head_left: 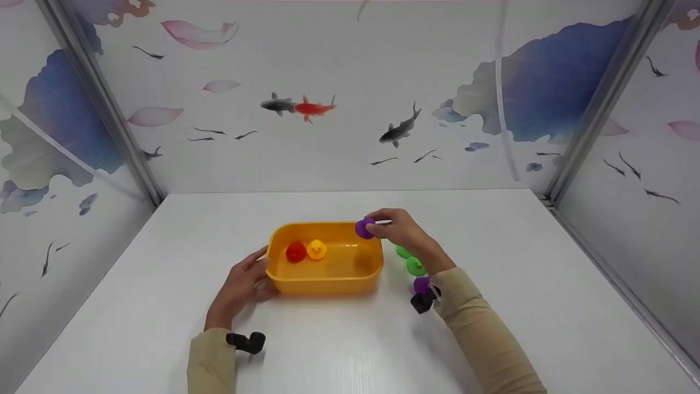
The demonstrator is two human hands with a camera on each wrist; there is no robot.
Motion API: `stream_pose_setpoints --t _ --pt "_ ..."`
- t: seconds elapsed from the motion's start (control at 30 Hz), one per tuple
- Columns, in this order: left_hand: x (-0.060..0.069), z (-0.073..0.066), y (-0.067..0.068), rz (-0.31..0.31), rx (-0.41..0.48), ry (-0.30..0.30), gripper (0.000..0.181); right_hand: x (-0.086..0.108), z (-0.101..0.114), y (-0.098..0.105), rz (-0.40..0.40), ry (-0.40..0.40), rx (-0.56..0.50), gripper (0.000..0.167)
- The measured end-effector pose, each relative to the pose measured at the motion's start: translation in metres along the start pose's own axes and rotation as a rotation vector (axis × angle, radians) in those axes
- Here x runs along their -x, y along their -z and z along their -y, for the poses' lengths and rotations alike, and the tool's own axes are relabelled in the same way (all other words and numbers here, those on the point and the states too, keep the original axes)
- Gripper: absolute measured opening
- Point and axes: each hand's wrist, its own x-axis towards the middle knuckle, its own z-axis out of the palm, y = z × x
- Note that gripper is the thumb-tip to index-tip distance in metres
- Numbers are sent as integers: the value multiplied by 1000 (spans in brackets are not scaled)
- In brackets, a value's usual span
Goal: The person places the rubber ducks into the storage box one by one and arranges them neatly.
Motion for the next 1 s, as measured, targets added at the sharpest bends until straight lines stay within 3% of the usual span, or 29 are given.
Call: stream_pose_setpoints --t 0.4,0.63,1.0 --pt "0 3 0 -13 -3 13 54 -31 16 -20 14 -85 77 36" --pt "-1 2 0 -8 2 8 54 -39 21 -31 8 -66 138 33" --pt "0 2 1 -11 12 -3 55 -49 14 -58 40 -73 141 31"
